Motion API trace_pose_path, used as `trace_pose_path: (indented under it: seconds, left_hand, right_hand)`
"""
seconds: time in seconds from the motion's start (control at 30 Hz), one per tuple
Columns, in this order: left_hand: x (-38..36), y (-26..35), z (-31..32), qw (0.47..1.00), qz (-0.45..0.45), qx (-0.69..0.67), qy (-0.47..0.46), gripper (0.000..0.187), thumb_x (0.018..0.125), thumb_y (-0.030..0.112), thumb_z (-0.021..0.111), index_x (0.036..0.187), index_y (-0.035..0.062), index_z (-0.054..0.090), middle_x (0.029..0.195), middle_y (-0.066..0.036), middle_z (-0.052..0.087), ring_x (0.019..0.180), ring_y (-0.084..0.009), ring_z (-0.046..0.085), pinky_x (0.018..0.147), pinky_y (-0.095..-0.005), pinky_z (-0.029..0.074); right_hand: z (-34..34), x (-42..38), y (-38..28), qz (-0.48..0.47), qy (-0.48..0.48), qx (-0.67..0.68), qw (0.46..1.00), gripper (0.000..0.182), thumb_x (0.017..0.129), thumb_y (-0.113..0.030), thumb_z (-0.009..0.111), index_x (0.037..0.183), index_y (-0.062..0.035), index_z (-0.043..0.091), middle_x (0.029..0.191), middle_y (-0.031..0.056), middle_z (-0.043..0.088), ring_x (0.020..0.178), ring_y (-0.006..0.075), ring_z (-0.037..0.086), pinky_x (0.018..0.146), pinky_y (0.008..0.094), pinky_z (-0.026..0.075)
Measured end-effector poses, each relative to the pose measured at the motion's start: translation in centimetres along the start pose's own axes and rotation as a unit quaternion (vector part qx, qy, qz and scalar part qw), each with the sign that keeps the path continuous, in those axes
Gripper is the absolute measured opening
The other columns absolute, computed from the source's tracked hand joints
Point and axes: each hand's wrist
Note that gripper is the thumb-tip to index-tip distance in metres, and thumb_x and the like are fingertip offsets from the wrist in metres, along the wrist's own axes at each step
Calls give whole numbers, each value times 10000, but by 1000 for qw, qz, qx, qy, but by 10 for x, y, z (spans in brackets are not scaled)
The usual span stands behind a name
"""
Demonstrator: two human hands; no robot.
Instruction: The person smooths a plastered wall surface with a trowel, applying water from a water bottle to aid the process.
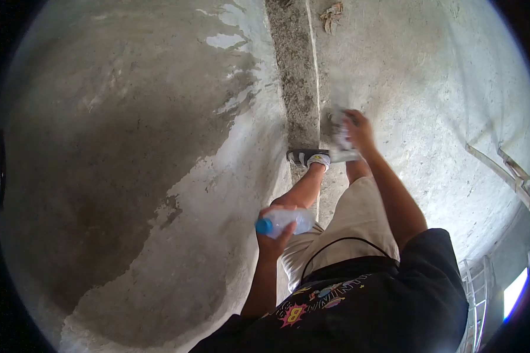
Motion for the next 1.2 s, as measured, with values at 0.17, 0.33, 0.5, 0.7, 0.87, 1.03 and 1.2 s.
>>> trace_pose_path:
  seconds: [0.17, 0.33, 0.5, 0.7, 0.87, 1.03, 1.2]
  left_hand:
    - [-44, 11, -16, 995, -32, 92, 5, 492, 774, 39, 770, 1157, 43, 461, 1057, -175, 657, 1029, -280, 633, 932, -401, 484]
    - [-68, 16, -24, 998, -53, 21, 40, 503, 775, -27, 741, 1182, 52, 455, 1138, -200, 648, 1122, -302, 614, 977, -429, 473]
    - [-75, 24, -23, 997, -10, -11, 77, 483, 823, 102, 739, 1184, 60, 420, 1116, -219, 628, 1101, -328, 606, 996, -468, 449]
    - [-61, 12, -23, 998, 6, -19, 68, 493, 831, 140, 736, 1191, 54, 412, 1110, -239, 620, 1077, -339, 613, 994, -477, 448]
    - [-57, 1, -19, 995, 12, -52, 86, 490, 838, 151, 731, 1192, 57, 406, 1114, -244, 617, 1086, -334, 606, 999, -474, 441]
    - [-62, 13, -20, 999, 12, 23, 25, 495, 847, 142, 726, 1208, 52, 400, 1166, -235, 600, 1123, -341, 588, 1032, -503, 419]
    - [-53, 8, -22, 999, 41, -17, -12, 510, 816, 117, 751, 1217, 31, 447, 1146, -220, 622, 1138, -337, 591, 1059, -497, 400]
  right_hand:
    - [144, -81, -116, -100, -213, 108, 966, 282, 978, -322, 569, 1185, -135, 616, 998, 34, 683, 849, 143, 640, 741, 315, 523]
    - [242, -86, -92, -226, -126, 111, 960, 296, 948, -296, 598, 1055, -20, 592, 868, 172, 668, 821, 271, 655, 747, 377, 495]
    - [254, 0, -151, -138, -29, 93, 986, 389, 941, -392, 591, 1021, -12, 605, 864, 207, 668, 817, 278, 659, 734, 401, 497]
    - [244, -2, -198, -282, -52, 149, 946, 425, 947, -435, 587, 1008, -15, 609, 728, 75, 627, 626, 134, 587, 552, 285, 462]
    - [236, -81, -191, -255, -72, 61, 962, 367, 935, -396, 586, 1030, -42, 600, 946, 208, 685, 942, 365, 672, 794, 450, 505]
    - [260, -28, -99, -55, -71, 110, 990, 440, 911, -420, 607, 1010, 9, 616, 933, 205, 692, 907, 335, 679, 793, 415, 511]
    - [245, -11, -185, -166, -26, 90, 982, 446, 908, -413, 617, 1034, 14, 621, 940, 219, 686, 906, 330, 679, 816, 391, 515]
Point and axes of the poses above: each hand's wrist, its own x-axis towards the middle knuckle, its own z-axis out of the palm, y = z × x
